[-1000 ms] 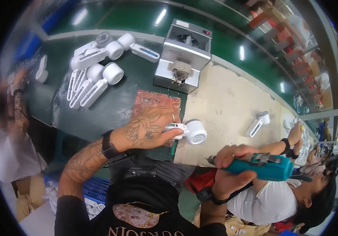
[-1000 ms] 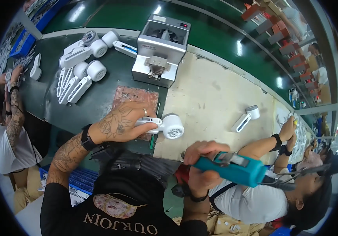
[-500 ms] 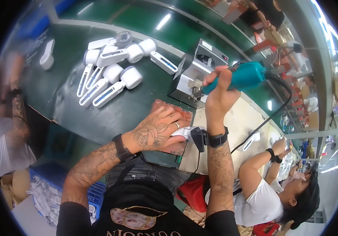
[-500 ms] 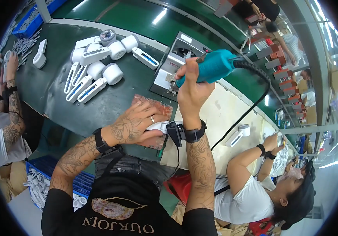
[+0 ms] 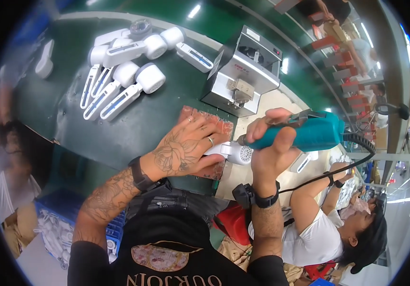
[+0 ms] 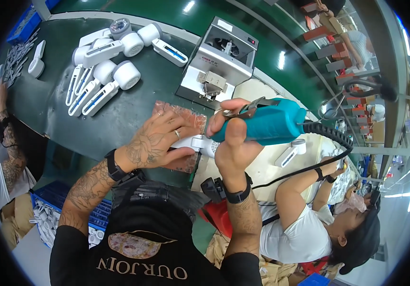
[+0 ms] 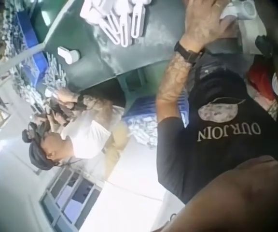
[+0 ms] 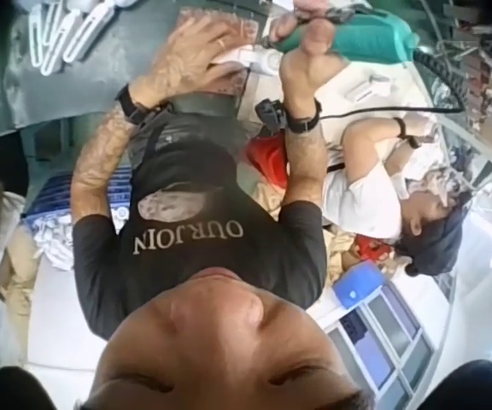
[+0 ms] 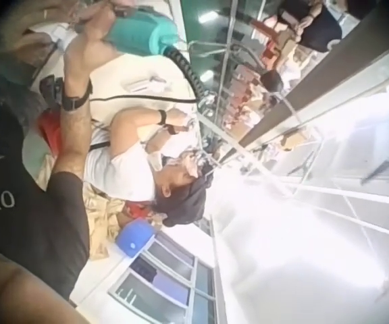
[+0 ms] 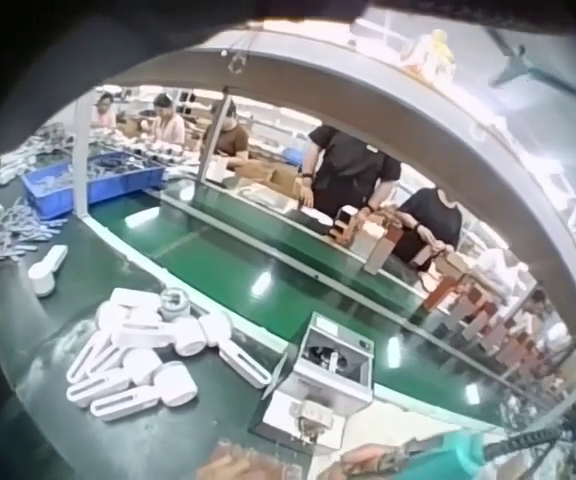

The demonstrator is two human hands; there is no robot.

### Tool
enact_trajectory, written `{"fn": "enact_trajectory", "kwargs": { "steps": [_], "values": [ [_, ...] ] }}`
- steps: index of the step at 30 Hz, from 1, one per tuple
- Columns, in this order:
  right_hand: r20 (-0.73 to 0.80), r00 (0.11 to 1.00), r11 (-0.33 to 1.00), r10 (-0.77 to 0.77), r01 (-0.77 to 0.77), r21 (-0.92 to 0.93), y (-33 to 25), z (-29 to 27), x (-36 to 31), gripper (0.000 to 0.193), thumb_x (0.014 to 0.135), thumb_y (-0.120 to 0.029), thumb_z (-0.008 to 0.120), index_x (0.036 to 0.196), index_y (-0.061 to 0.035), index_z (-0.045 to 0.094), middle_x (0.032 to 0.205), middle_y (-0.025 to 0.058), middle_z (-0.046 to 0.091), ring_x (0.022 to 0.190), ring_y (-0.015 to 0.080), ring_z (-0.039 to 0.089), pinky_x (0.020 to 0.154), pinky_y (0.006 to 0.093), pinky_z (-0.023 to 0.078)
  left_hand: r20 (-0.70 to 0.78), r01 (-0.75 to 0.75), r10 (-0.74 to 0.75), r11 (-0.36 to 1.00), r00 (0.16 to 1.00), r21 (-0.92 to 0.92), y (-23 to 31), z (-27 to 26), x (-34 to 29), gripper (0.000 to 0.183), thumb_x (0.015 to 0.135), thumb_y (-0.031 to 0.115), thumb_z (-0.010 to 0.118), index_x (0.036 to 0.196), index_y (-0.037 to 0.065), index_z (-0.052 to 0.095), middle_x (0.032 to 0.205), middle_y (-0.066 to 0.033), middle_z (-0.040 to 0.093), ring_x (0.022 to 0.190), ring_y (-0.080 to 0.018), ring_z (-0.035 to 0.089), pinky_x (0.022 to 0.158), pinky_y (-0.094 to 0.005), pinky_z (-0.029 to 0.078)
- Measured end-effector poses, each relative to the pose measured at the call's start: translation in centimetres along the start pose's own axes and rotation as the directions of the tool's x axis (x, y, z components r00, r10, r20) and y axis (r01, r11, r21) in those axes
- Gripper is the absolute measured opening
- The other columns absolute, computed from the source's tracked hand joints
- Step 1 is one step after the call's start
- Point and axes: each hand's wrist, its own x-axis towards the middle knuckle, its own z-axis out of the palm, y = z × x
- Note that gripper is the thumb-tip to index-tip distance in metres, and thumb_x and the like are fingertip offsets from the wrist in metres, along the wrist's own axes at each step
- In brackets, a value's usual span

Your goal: The person picks up a fan component, places it on a work surface, and drives a screw into it using a power screwdriver before setting it aside and repeating the process.

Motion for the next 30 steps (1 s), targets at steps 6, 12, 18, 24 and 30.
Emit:
{"fn": "enact_trajectory", "kwargs": {
  "steps": [6, 12, 18, 24, 30],
  "values": [
    [0.010, 0.999, 0.999, 0.030, -0.030, 0.025, 0.9, -0.3, -0.7, 0.067, 0.089, -0.062, 0.066, 0.103, 0.0023, 0.053, 0.064, 0.0070, 0.052, 0.053, 0.0176, 0.053, 0.051, 0.0303, 0.043, -0.018, -0.006, 0.006, 1.000, 1.000, 0.010, 0.0, 0.0, -0.1, 0.044, 0.091, 0.038, 0.066, 0.123, 0.009, 0.064, 0.117, -0.0082, 0.060, 0.112, -0.0278, 0.054, 0.103, -0.0429, 0.040],
    [-0.009, 1.000, 0.999, 0.010, -0.010, 0.037, 0.8, -0.2, -0.8, 0.065, 0.090, -0.061, 0.066, 0.099, 0.0016, 0.052, 0.063, 0.0072, 0.051, 0.052, 0.0183, 0.052, 0.049, 0.0305, 0.042, -0.004, 0.008, -0.008, 1.000, 1.000, -0.026, 0.1, 0.0, 0.0, 0.042, 0.092, 0.038, 0.065, 0.123, 0.009, 0.065, 0.117, -0.0075, 0.060, 0.113, -0.0275, 0.053, 0.103, -0.0427, 0.040],
    [0.014, 1.000, 0.999, 0.005, -0.006, 0.047, 1.9, -0.3, -1.1, 0.060, 0.091, -0.058, 0.067, 0.095, -0.0002, 0.051, 0.063, 0.0075, 0.051, 0.051, 0.0184, 0.052, 0.049, 0.0311, 0.043, 0.023, 0.036, -0.036, 0.999, 0.999, -0.025, 0.3, -0.2, 0.1, 0.043, 0.091, 0.039, 0.065, 0.123, 0.009, 0.064, 0.116, -0.0072, 0.059, 0.111, -0.0275, 0.053, 0.102, -0.0425, 0.040],
    [0.027, 0.999, 0.994, 0.021, -0.024, 0.103, 2.2, -0.1, -1.2, 0.048, 0.095, -0.048, 0.066, 0.091, -0.0028, 0.049, 0.063, 0.0075, 0.050, 0.051, 0.0186, 0.050, 0.049, 0.0319, 0.043, 0.041, 0.053, -0.053, 0.999, 0.998, 0.000, 0.2, -0.2, 0.1, 0.044, 0.090, 0.038, 0.067, 0.123, 0.009, 0.062, 0.114, -0.0083, 0.058, 0.112, -0.0290, 0.051, 0.102, -0.0430, 0.040],
    [0.011, 0.998, 0.992, 0.068, -0.069, 0.109, 2.1, -0.5, -0.4, 0.044, 0.099, -0.044, 0.061, 0.092, -0.0017, 0.050, 0.064, 0.0078, 0.050, 0.053, 0.0191, 0.051, 0.049, 0.0323, 0.043, 0.005, 0.034, -0.034, 0.999, 0.999, 0.041, 0.3, -0.2, -0.1, 0.043, 0.090, 0.037, 0.066, 0.123, 0.009, 0.062, 0.113, -0.0086, 0.058, 0.112, -0.0284, 0.051, 0.101, -0.0432, 0.040]
  ]
}}
